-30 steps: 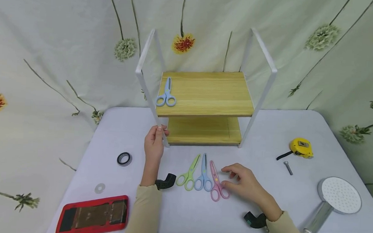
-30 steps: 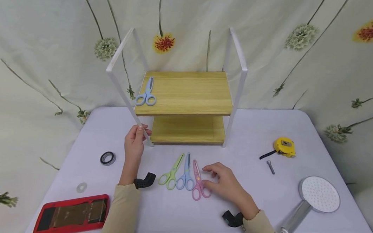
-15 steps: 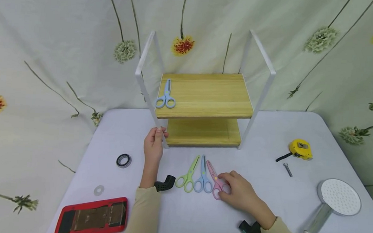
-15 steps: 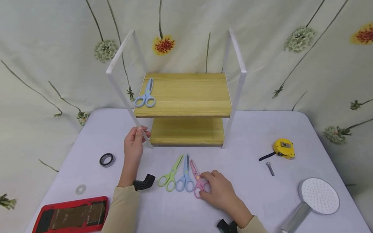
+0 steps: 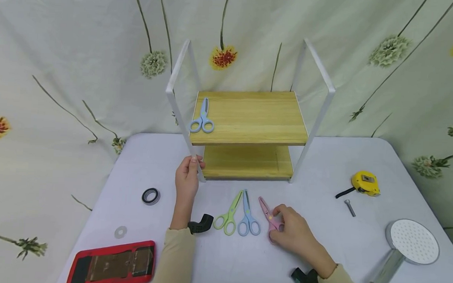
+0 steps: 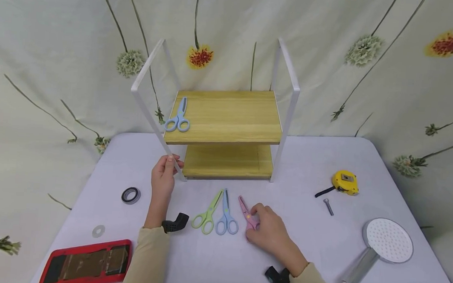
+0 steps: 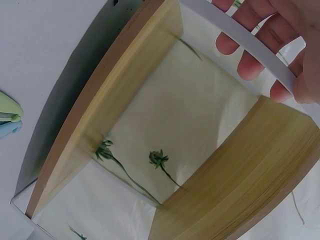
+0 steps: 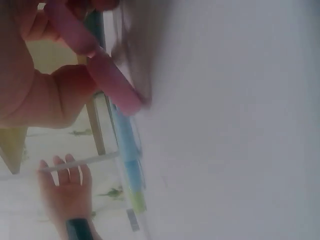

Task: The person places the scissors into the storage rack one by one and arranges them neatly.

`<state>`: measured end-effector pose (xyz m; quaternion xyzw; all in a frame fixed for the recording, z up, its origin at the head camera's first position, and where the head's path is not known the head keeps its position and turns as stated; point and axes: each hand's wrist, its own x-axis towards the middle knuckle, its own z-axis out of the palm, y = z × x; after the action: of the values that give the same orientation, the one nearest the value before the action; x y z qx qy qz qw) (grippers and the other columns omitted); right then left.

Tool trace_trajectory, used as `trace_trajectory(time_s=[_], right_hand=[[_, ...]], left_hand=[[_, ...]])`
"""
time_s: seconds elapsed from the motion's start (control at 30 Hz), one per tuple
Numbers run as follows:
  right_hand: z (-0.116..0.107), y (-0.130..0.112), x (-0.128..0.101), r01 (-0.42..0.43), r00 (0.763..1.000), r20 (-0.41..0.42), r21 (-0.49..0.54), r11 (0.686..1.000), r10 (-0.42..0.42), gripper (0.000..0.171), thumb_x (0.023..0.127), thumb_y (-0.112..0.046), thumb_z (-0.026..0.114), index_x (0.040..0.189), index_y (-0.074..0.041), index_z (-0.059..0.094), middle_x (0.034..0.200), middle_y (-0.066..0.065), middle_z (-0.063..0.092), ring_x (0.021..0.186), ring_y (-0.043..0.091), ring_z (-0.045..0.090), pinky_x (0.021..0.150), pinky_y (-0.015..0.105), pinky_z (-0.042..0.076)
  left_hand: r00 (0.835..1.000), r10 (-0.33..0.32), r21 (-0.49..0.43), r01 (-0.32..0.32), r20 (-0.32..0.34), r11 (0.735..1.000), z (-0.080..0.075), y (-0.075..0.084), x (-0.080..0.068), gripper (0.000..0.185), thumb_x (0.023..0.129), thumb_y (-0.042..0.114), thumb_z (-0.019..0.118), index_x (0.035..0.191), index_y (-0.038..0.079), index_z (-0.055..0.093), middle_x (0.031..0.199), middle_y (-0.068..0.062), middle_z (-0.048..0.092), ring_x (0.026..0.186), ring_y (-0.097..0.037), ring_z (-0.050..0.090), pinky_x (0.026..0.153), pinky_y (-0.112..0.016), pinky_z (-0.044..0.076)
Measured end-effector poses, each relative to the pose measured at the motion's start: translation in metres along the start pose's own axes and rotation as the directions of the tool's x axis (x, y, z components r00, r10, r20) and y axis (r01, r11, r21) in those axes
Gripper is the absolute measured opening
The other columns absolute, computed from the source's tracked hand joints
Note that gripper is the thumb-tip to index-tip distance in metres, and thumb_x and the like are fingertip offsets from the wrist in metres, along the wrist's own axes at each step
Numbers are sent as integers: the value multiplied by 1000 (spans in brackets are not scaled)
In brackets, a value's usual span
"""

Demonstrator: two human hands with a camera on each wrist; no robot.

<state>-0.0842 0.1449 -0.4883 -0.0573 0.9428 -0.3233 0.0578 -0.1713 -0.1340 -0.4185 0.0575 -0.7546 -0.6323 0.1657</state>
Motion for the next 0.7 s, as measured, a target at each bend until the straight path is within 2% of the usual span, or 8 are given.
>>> trace_trajectory(time_s=[0.1, 0.23, 0.37, 0.53, 0.7], right_hand=[[-4, 4, 2, -22, 1000, 12, 44, 999, 22, 38, 72, -9, 77, 107, -12, 62, 80, 2, 54, 73, 15, 47, 60, 26, 37], [-6, 9, 5, -22, 999, 44, 74, 997, 19, 36, 75, -8, 76, 108, -12, 62, 80, 1, 56, 74, 14, 49, 60, 25, 39], [-6, 14, 6, 28, 999, 41, 121, 992, -33, 31, 77, -6, 73, 106, -12, 63, 77, -2, 56, 69, 11, 49, 57, 22, 39], [-8, 18, 5, 110, 993, 27, 174, 979, -116, 20, 78, -3, 71, 95, -13, 66, 76, -4, 55, 67, 7, 45, 57, 21, 35], [-10, 18, 4, 118, 991, 43, 210, 971, -130, 18, 80, -1, 71, 92, -14, 69, 83, -1, 61, 70, 7, 46, 59, 21, 37]], left_hand=[[1000, -5, 8, 5, 1, 1000, 0, 0, 0, 32, 110, 14, 42, 111, -10, 63, 103, -33, 67, 94, -17, 63, 99, -49, 48], [1000, -7, -10, 7, 6, 1000, 0, 0, 1, 32, 110, 13, 42, 110, -11, 62, 104, -35, 67, 94, -16, 62, 102, -55, 47], [1000, -7, -20, 7, 4, 1000, 0, 0, 0, 32, 110, 13, 42, 110, -11, 62, 104, -35, 66, 93, -15, 62, 103, -59, 46], [1000, -8, -10, 8, 2, 1000, 0, 0, 0, 32, 110, 14, 41, 111, -10, 62, 104, -34, 66, 94, -15, 62, 103, -58, 47], [1000, 11, -7, -11, 3, 1000, 0, -1, 0, 32, 110, 13, 41, 110, -11, 62, 103, -35, 67, 97, -24, 63, 102, -57, 47]])
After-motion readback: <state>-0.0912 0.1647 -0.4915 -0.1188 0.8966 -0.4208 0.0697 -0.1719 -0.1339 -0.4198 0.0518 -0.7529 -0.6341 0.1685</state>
